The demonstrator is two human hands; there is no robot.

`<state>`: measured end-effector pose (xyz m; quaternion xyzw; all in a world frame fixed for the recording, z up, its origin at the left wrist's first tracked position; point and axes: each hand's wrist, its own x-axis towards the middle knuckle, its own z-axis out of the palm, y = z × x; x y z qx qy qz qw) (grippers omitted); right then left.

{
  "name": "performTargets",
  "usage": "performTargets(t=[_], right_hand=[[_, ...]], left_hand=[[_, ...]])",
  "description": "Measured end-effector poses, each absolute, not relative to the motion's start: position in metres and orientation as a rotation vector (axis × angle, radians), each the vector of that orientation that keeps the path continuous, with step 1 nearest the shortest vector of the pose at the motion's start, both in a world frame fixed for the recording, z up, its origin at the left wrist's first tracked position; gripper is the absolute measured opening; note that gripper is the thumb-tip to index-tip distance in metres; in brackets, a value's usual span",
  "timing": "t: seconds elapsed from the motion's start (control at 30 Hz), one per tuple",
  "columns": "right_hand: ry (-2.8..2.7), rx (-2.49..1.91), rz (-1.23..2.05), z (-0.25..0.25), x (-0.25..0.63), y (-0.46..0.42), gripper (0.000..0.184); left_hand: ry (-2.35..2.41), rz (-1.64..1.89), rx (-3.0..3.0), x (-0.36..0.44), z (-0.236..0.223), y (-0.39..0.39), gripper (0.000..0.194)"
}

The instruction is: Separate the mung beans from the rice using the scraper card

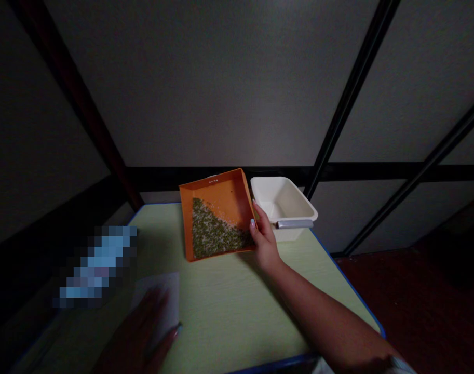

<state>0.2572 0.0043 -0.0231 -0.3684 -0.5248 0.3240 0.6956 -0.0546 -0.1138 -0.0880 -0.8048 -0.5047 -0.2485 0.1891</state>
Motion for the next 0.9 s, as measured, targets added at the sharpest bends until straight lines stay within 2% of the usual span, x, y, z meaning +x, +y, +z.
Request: performTargets(t=[0.23,0.9], right_hand=[[-1.176,-0.832,0.662,-0.026,0.259,0.004,0.050],[-1.169,-0.832,0.708,-0.029,0.259,0.005,0.055]], left_hand=[[-1.348,-0.625,-2.178,-0.045,-0.075,-0.113,0.054],[-1.337,-0.599,-2.152,-0.045,-0.075,-0.114,0.053]])
